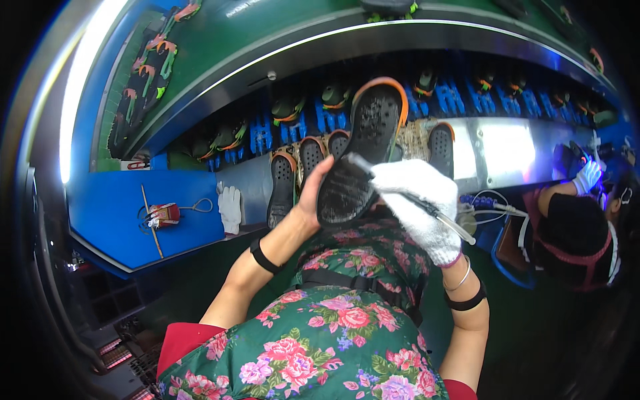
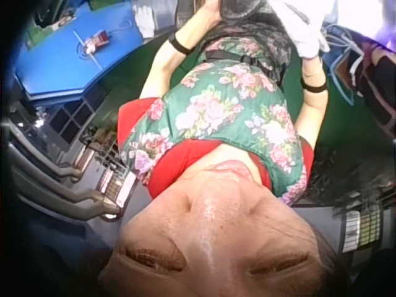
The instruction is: Apply glue to shoe soles using a brush on an assembly line.
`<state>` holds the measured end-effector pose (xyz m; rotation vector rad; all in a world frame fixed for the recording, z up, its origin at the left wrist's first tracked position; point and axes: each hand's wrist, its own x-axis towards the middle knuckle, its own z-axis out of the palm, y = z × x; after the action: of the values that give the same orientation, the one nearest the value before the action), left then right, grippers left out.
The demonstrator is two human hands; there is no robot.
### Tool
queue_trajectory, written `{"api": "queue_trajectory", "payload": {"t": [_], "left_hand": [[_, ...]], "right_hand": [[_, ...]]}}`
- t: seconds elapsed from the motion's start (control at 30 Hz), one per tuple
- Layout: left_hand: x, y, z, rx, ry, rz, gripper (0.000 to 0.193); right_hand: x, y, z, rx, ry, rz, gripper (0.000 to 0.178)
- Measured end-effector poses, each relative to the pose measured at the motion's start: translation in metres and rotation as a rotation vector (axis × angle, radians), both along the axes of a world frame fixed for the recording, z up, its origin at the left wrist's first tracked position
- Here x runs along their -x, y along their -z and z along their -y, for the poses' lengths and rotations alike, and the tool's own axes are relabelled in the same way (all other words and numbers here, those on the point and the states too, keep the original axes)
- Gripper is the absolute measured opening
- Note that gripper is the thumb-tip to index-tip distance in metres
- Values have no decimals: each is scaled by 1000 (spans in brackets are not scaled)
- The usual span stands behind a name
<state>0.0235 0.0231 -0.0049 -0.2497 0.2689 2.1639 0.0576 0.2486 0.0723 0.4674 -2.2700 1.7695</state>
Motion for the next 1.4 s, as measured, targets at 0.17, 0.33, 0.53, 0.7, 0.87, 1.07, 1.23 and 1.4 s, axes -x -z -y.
{"api": "queue_trajectory", "payload": {"t": [0.17, 0.33, 0.53, 0.7, 0.87, 1.07, 1.23, 1.4], "left_hand": [[-13, -10, 12, 16, -22, -67, 74], [8, -57, 39, 20, -184, -357, 98], [114, -123, 88, 2, -308, -859, 124], [207, -134, 110, -139, -600, -407, 95], [210, -123, 80, -81, -829, -185, 84], [228, -133, -14, 1051, -642, -891, 41], [279, -121, -36, 1875, -718, -1600, 33], [232, -128, -2, 1079, -784, -1090, 22]], "right_hand": [[19, -22, 8, -310, 68, -353, 27], [-8, -1, 1, 466, -22, 150, 13], [-22, 28, 0, 849, 236, 398, 20], [-20, 62, 26, 834, 135, 447, 22], [-28, 86, 29, 825, 177, 504, 24], [-29, 84, 26, 828, 200, 526, 23], [-29, 87, 32, 817, 175, 517, 24], [-37, 91, 18, 873, 267, 513, 22]]}}
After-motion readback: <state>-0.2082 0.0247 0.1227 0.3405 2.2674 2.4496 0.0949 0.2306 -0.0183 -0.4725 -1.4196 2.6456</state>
